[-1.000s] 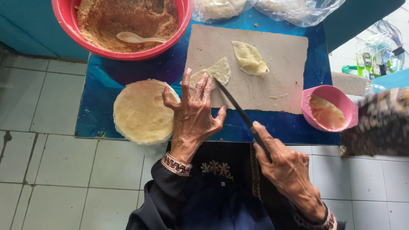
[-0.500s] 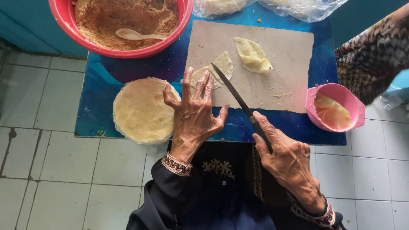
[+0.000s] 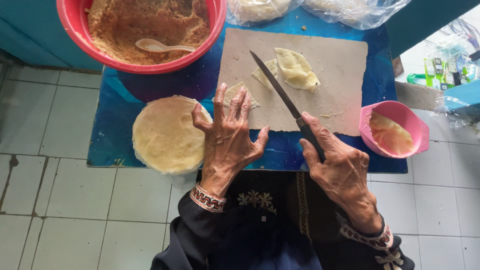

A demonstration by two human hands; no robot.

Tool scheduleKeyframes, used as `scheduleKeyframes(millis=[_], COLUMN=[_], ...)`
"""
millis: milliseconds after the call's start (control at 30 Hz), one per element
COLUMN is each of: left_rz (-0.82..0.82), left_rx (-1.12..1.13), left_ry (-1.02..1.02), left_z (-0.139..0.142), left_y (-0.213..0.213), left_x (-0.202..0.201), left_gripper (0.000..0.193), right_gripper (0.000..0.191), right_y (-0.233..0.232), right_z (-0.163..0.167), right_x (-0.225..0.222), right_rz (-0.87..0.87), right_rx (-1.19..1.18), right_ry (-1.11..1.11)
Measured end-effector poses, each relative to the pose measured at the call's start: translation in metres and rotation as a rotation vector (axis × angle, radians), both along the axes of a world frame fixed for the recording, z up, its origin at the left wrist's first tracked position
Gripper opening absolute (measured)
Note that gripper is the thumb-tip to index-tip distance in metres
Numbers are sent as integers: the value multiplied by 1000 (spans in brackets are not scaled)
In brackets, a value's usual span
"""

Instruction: The person cuts a stack of thin round dough sheets into wedge pieces with a knife on a board, folds and gathers the cut pieces, and places them into a clear plastic bag. The person then takes out another dough sheet, folds it, and continues cutting it into pieces on the board.

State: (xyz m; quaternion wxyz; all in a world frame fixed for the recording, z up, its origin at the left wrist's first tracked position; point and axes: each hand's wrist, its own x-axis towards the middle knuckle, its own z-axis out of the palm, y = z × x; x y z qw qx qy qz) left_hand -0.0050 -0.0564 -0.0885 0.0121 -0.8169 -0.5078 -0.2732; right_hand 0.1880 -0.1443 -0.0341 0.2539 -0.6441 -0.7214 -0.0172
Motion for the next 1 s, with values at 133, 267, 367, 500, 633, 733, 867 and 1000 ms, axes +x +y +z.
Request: scheduleKeyframes(millis=[133,267,367,500,633,733,867,1000], left_rz=[1,-1,-6,-7,-12,-10,-3,-2], left_rx=[11,-4,18,13,8,12,21,12], left_ry=[-14,-3,-20,-12,-15,-12,2,-9], left_z=[0,3,4,2,0,0,2,3], left_y=[0,0,0,-1,-1,-1,0,0], left_x=[0,0,0,-1,-1,-1,0,0], left_gripper=[81,80,74,69,67,67,69,67], right_gripper=[53,47,46,57,54,45,38,11], right_y=[12,42,65,78,83,101,138,155], right_z=[-9,-20,-26,-36,-45,-48,-49,-49], right_x=[-4,-1,11,24,27,25,27,37], right_rz=[-59,-142,-274,-349,-277,-191,-143,-126], right_rx=[-31,-32,-47,83,169,210,191,100], right_ry=[-179,-285,-296,-401,-424,-427,-457,-450])
